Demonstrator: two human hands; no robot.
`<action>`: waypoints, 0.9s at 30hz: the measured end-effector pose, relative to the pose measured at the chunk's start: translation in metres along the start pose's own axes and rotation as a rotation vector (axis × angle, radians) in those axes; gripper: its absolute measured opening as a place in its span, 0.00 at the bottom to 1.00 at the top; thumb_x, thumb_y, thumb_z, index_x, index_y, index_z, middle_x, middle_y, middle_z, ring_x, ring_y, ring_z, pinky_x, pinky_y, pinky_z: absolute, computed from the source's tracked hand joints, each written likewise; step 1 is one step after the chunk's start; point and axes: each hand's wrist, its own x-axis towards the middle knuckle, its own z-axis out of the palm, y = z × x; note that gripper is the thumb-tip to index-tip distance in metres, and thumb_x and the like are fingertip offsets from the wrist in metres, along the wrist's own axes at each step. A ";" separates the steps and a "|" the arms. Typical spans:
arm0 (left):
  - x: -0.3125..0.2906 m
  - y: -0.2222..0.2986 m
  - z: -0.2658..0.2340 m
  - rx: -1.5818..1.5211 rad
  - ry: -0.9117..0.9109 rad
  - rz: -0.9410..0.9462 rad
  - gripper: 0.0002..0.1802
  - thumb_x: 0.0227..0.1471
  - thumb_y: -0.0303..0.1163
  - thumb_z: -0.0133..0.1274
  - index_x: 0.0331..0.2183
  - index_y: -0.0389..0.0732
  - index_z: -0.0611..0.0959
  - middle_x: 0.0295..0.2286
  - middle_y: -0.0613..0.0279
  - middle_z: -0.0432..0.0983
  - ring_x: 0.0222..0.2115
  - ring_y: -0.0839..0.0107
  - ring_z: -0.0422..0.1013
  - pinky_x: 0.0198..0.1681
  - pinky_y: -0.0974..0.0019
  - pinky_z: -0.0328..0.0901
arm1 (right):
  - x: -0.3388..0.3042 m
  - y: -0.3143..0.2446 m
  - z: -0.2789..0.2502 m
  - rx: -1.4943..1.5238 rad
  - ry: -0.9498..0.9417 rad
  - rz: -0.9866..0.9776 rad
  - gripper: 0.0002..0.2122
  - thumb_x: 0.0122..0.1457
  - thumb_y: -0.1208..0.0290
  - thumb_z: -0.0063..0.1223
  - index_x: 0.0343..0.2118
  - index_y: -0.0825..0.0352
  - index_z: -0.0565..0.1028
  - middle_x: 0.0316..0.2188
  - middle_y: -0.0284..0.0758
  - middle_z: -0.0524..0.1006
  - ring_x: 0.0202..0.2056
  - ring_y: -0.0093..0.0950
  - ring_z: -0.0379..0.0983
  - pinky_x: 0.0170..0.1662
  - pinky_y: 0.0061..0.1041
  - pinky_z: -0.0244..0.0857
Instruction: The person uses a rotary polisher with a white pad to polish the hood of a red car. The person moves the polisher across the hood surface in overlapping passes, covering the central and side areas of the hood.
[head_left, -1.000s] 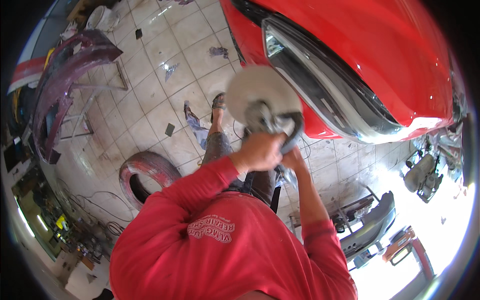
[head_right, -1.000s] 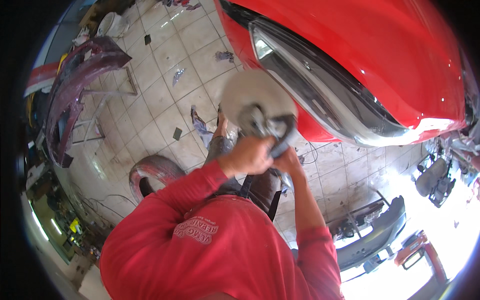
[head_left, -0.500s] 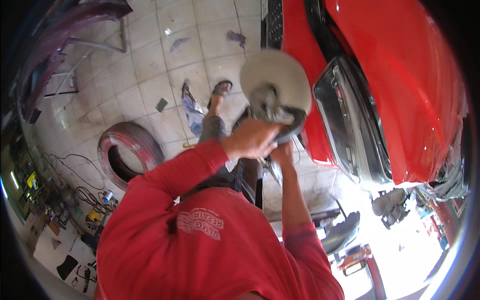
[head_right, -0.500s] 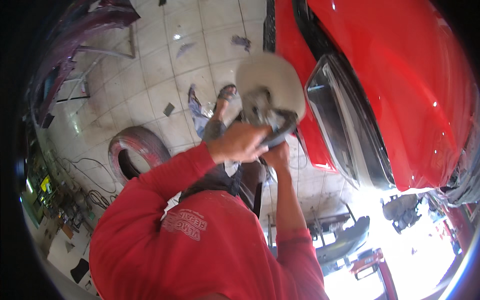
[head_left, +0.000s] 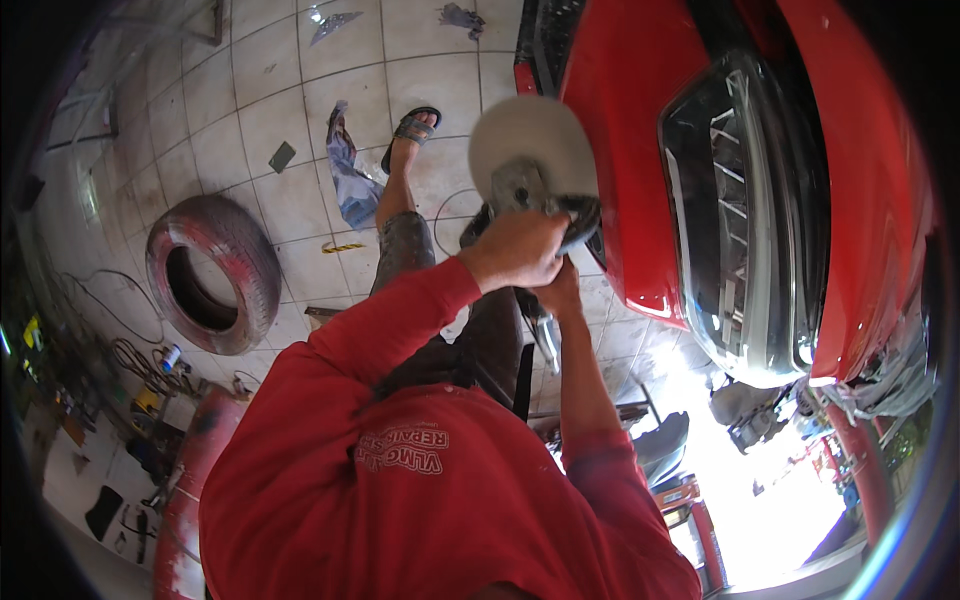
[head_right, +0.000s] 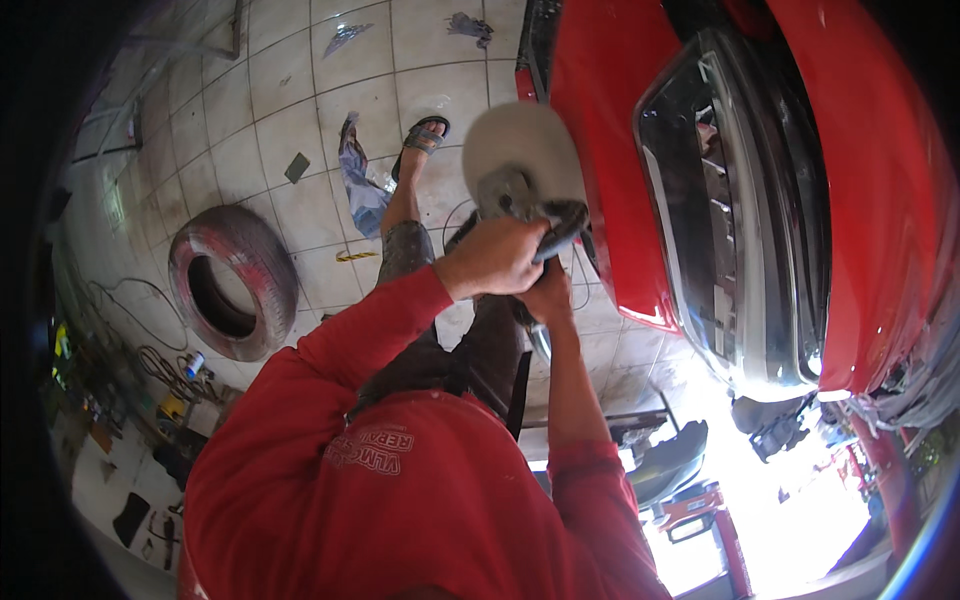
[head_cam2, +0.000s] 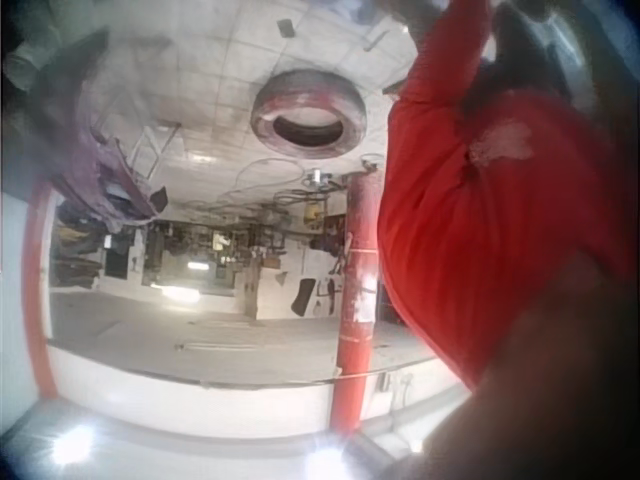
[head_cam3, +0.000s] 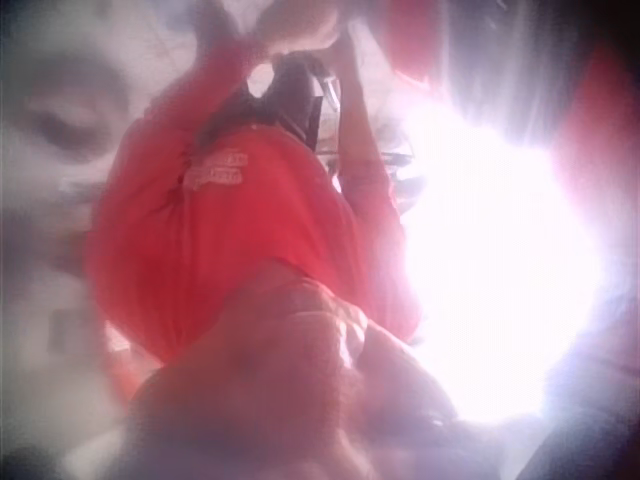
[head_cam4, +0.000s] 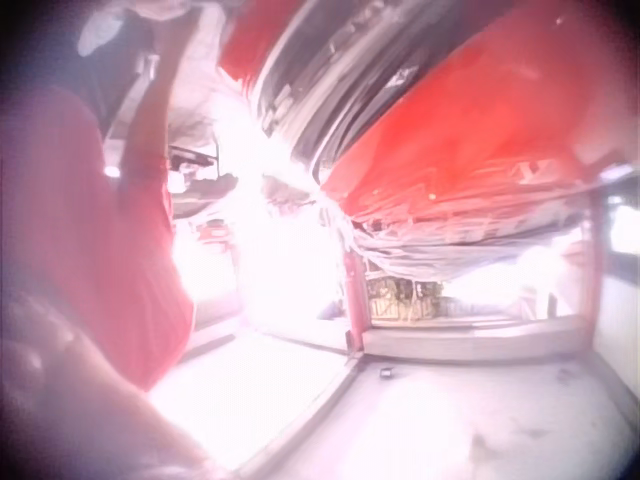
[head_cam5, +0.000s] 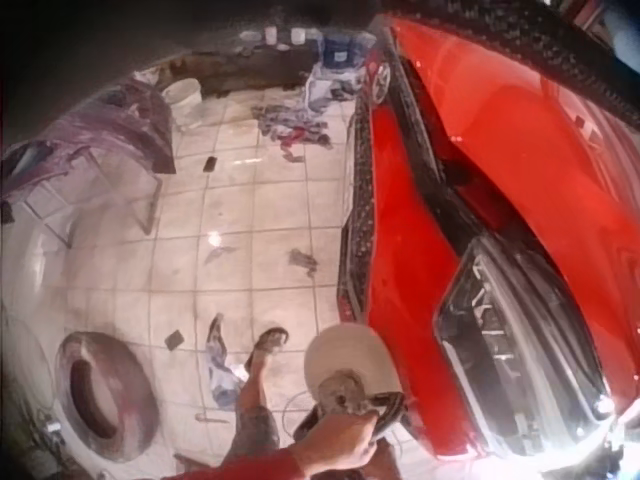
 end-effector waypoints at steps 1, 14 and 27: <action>-0.003 0.007 0.007 0.013 -0.060 -0.034 0.15 0.48 0.30 0.60 0.38 0.34 0.80 0.23 0.40 0.80 0.27 0.40 0.80 0.34 0.41 0.74 | -0.012 0.005 0.001 0.065 0.016 0.006 0.43 0.41 0.57 0.82 0.60 0.70 0.73 0.53 0.50 0.81 0.56 0.49 0.78 0.56 0.44 0.72; 0.021 -0.015 -0.096 0.074 0.042 0.055 0.17 0.47 0.32 0.62 0.40 0.37 0.80 0.25 0.44 0.80 0.28 0.40 0.79 0.32 0.42 0.74 | 0.050 -0.090 0.000 0.159 0.091 -0.166 0.41 0.47 0.56 0.78 0.63 0.66 0.68 0.56 0.49 0.78 0.57 0.50 0.75 0.56 0.44 0.70; 0.035 -0.018 -0.129 0.031 -0.193 0.052 0.18 0.47 0.31 0.59 0.41 0.33 0.82 0.25 0.39 0.81 0.29 0.39 0.81 0.35 0.42 0.76 | 0.023 -0.084 0.037 -0.023 0.074 0.004 0.37 0.44 0.49 0.81 0.55 0.62 0.79 0.52 0.47 0.82 0.53 0.49 0.79 0.54 0.45 0.74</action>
